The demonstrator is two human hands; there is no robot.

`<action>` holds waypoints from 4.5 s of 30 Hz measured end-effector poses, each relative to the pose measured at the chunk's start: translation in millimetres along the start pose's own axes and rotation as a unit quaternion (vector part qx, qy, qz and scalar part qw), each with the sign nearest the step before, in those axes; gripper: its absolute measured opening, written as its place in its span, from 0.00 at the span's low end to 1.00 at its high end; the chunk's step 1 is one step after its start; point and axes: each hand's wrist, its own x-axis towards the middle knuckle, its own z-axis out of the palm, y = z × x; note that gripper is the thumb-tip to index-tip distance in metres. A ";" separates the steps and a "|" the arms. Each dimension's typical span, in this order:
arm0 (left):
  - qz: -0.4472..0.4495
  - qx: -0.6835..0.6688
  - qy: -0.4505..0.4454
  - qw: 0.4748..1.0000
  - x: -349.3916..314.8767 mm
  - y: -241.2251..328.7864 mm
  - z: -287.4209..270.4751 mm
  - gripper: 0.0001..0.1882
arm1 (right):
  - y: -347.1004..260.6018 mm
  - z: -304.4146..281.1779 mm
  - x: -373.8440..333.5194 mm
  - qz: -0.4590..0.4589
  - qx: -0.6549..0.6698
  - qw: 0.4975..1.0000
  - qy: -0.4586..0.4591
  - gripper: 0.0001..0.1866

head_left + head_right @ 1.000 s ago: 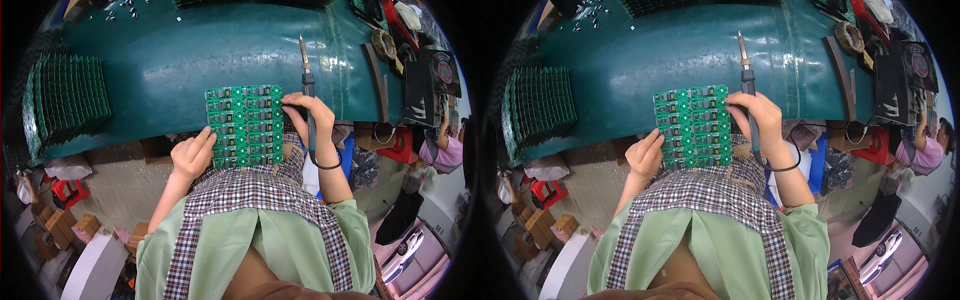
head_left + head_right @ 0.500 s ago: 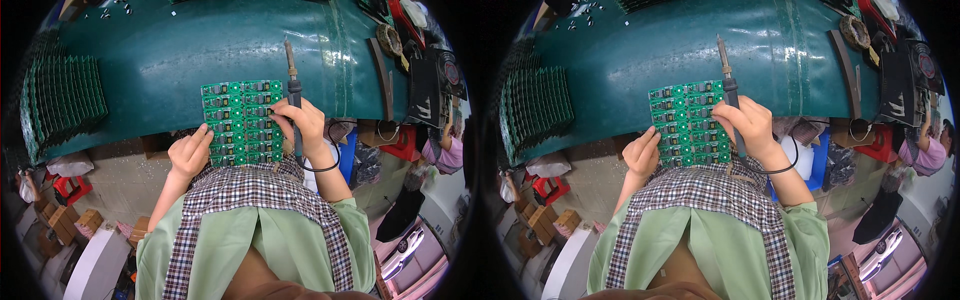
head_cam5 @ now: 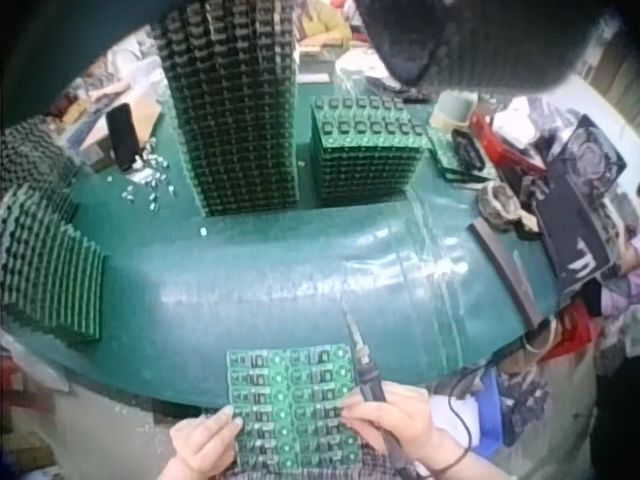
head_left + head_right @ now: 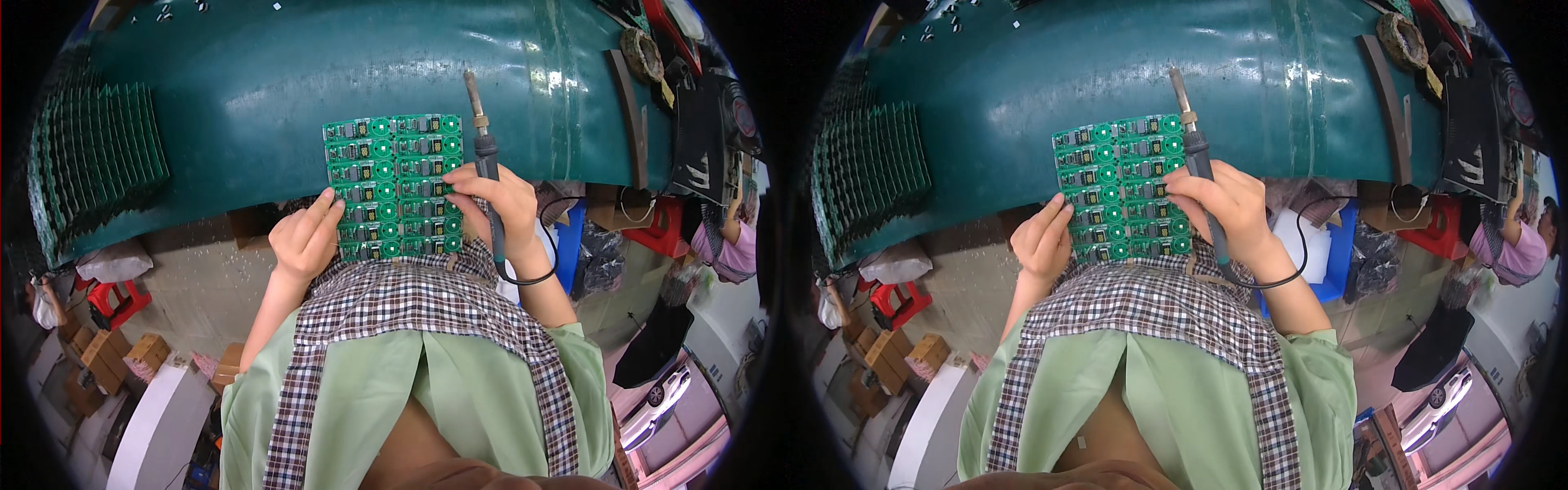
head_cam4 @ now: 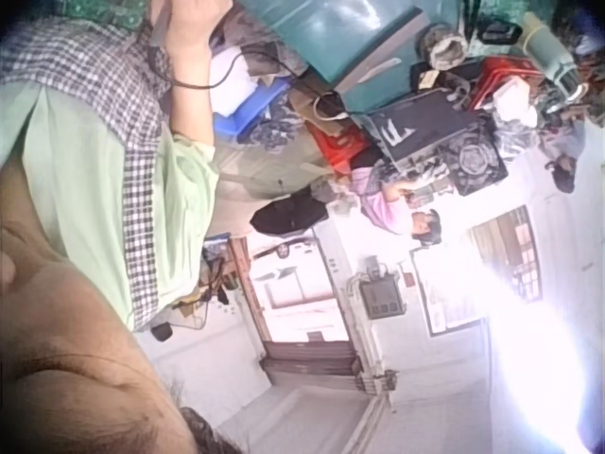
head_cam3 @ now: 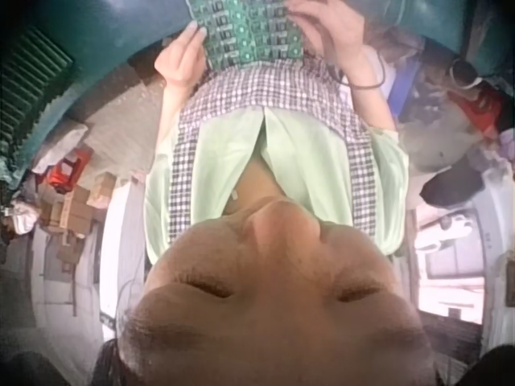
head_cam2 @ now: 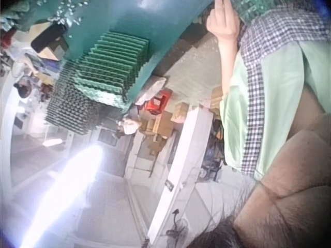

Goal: The person solders components onto a green printed circuit board at a workbench, using a soldering iron and solder wire.

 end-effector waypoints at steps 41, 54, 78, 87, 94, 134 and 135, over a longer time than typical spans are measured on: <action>-0.079 -0.044 0.031 0.995 23.3 8.6 -10.6 0.12 | -13.9 -6.9 -14.5 -0.102 -0.016 0.994 -0.028 0.22; -0.065 -0.042 0.024 0.997 26.1 6.3 -11.5 0.12 | -40.6 -17.6 -20.0 -0.006 0.073 0.997 0.002 0.22; -0.080 -0.031 0.007 0.996 26.0 7.2 -14.1 0.14 | -42.7 -6.0 -20.7 0.094 0.042 0.993 0.051 0.18; -0.108 -0.077 0.009 0.991 38.5 2.4 -20.1 0.14 | -26.2 -4.6 -19.5 0.027 0.046 0.994 0.099 0.21; -0.095 -0.056 0.035 0.993 44.6 1.1 -22.8 0.14 | -28.8 -5.6 -9.8 0.012 0.026 0.993 0.115 0.20; -0.026 -0.084 0.033 0.996 25.3 2.6 -12.2 0.12 | -33.9 9.9 83.5 0.004 -0.060 0.991 -0.124 0.14; -0.028 -0.085 0.036 0.995 25.1 3.6 -12.8 0.12 | -33.3 13.8 86.3 -0.004 -0.075 0.985 -0.154 0.14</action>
